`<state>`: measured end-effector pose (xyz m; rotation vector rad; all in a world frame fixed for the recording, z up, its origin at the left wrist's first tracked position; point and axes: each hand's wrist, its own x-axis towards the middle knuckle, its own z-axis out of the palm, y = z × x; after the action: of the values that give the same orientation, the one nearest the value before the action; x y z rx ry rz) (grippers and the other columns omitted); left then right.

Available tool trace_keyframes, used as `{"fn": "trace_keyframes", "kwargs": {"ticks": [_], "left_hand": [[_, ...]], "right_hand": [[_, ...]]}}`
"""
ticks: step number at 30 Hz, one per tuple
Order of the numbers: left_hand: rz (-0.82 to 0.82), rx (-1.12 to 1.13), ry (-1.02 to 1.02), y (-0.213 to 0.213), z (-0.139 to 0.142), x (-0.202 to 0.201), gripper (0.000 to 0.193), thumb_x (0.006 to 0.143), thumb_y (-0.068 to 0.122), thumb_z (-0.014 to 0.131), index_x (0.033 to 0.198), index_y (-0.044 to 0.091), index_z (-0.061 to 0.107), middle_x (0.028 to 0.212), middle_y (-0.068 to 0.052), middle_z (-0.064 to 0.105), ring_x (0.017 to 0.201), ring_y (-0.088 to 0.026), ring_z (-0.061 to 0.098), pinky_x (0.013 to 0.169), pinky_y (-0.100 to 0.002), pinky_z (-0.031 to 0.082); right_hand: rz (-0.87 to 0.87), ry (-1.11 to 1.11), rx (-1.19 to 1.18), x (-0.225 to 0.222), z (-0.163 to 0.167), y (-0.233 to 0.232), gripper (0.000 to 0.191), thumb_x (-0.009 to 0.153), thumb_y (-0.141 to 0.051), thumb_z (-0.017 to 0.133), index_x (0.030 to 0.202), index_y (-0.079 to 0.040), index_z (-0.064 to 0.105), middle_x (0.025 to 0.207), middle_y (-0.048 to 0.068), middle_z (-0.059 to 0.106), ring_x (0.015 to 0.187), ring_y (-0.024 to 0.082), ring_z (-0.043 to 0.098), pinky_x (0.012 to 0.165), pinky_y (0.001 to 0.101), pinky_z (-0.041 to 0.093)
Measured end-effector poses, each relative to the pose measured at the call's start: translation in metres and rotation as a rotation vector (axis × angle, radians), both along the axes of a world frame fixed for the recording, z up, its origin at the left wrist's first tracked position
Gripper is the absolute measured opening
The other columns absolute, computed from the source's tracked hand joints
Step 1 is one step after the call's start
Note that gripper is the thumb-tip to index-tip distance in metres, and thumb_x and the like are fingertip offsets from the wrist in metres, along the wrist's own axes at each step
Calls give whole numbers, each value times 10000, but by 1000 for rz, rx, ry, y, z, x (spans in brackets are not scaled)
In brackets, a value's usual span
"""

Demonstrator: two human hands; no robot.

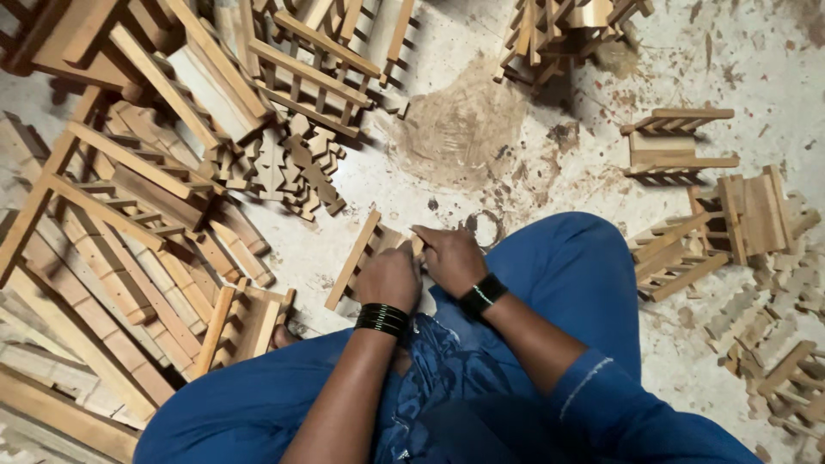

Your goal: The person sits cross-legged on the floor surrounded by many small wooden chair parts and miniature chairs. They pick up wooden pieces, fit them together to assemble miniature wooden chairs on their lap, and set completed chairs aside with the others.

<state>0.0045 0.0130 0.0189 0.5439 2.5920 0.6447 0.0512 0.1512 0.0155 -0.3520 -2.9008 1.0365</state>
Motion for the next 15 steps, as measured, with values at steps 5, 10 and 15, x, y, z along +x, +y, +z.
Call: {"fn": "trace_keyframes", "kwargs": {"ticks": [5, 10, 15], "left_hand": [[-4, 21, 20, -3, -3, 0, 231, 914, 329, 670, 998, 126, 740, 869, -171, 723, 808, -379, 701, 674, -522, 554], [-3, -4, 9, -3, -2, -1, 229, 916, 332, 671, 984, 121, 729, 862, -168, 723, 809, -368, 705, 674, -514, 556], [-11, -31, -12, -4, 0, -2, 238, 918, 346, 676, 968, 121, 735, 861, -164, 722, 812, -370, 703, 683, -518, 551]], "right_hand": [[57, 17, 27, 1, 4, -1, 408, 797, -25, 611, 1175, -85, 753, 877, 212, 732, 752, 382, 710, 721, 470, 575], [-5, 5, -5, -5, -3, -4, 380, 815, -38, 621, 1152, -119, 776, 895, 210, 736, 761, 363, 723, 720, 444, 585], [43, 113, 8, -3, -2, -4, 334, 833, -52, 617, 1131, -95, 763, 905, 199, 745, 758, 347, 729, 716, 432, 585]]}}
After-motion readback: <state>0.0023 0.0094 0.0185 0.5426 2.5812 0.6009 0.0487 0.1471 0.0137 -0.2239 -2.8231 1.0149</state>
